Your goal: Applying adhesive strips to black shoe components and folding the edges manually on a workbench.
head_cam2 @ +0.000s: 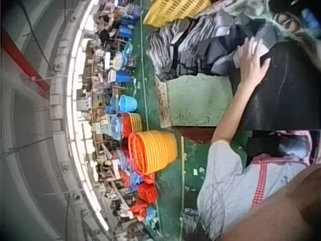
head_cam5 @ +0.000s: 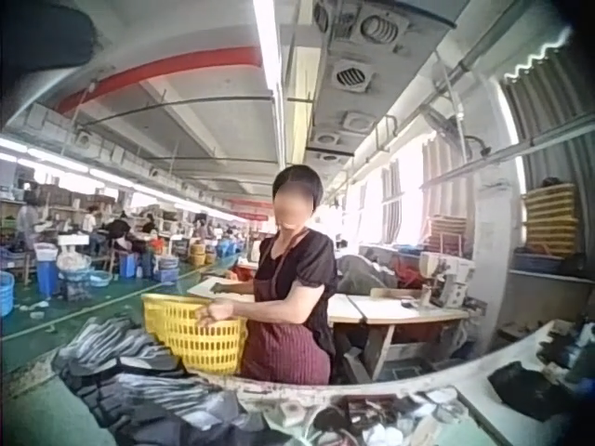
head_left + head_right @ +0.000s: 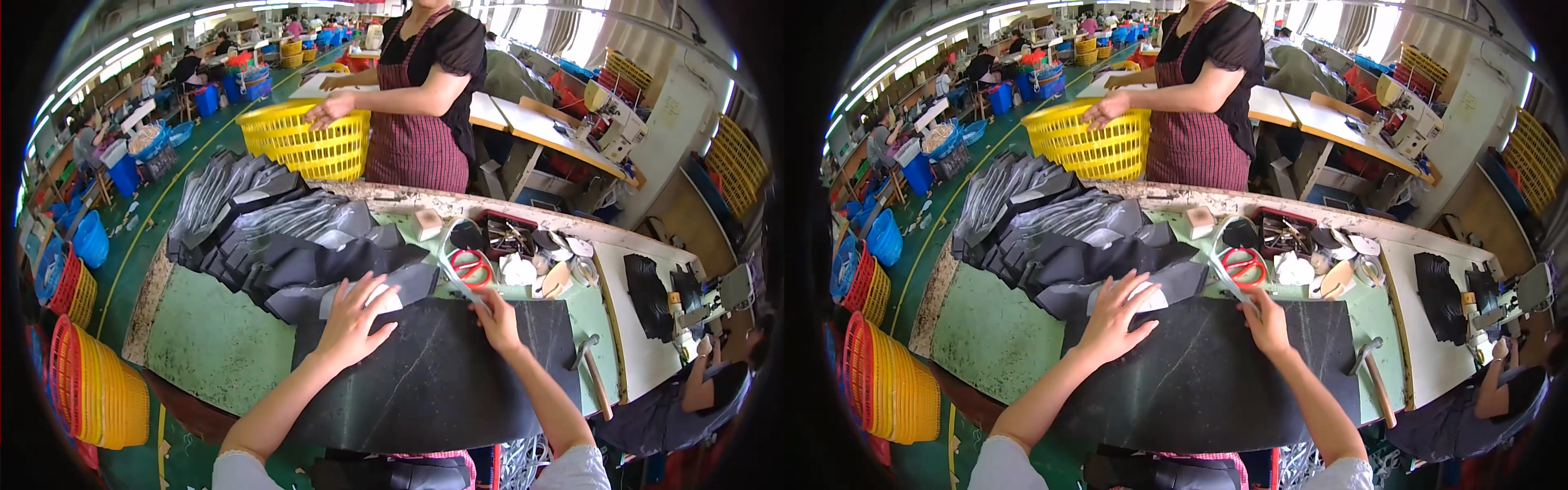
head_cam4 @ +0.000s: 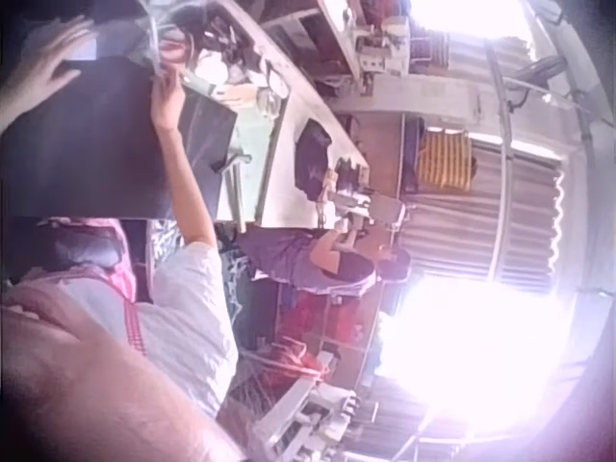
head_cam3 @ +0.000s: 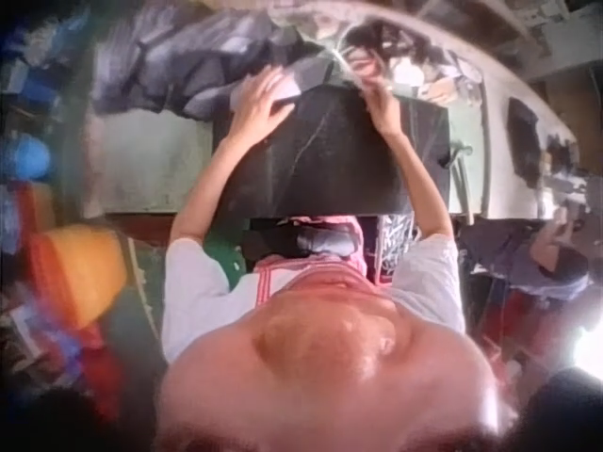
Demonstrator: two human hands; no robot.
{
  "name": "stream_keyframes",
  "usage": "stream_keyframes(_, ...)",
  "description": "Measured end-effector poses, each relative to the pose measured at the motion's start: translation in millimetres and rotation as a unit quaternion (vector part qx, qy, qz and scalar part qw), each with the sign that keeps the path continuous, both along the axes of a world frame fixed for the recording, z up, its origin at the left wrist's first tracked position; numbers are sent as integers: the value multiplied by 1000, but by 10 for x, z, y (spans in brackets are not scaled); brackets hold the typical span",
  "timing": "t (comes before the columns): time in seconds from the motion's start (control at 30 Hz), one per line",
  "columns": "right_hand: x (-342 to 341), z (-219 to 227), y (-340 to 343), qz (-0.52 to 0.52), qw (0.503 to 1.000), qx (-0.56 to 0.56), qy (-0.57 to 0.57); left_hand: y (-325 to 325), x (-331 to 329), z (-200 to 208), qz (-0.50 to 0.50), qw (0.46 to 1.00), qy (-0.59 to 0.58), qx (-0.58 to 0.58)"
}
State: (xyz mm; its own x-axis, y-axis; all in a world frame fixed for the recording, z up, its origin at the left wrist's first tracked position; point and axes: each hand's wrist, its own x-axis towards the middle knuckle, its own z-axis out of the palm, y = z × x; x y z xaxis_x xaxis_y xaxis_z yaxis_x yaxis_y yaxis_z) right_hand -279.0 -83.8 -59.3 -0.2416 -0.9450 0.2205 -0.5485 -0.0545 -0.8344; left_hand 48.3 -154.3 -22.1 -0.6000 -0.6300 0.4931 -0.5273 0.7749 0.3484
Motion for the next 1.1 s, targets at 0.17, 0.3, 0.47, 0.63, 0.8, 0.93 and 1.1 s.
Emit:
stream_keyframes(0.17,95,-72,235,-51,998,-37,-4,-50,17,-473,30,997,-31,-60)
stream_keyframes(0.3,81,-59,236,-65,995,-59,51,-39,-18,-410,34,997,-20,-72)
stream_keyframes(0.47,69,-73,217,-61,991,-99,61,-12,-5,-452,38,996,-16,-76)
stream_keyframes(0.63,0,-223,222,-112,990,-81,27,-10,-3,-450,36,997,-14,-72)
stream_keyframes(0.8,-147,-355,199,-139,948,-147,-245,-2,1,-423,39,997,-17,-72)
stream_keyframes(0.93,-207,-340,231,-105,928,-217,-284,-7,-19,-412,39,996,-18,-73)
stream_keyframes(1.1,-311,-350,244,-112,917,-191,-332,-26,-18,-448,34,997,-15,-71)
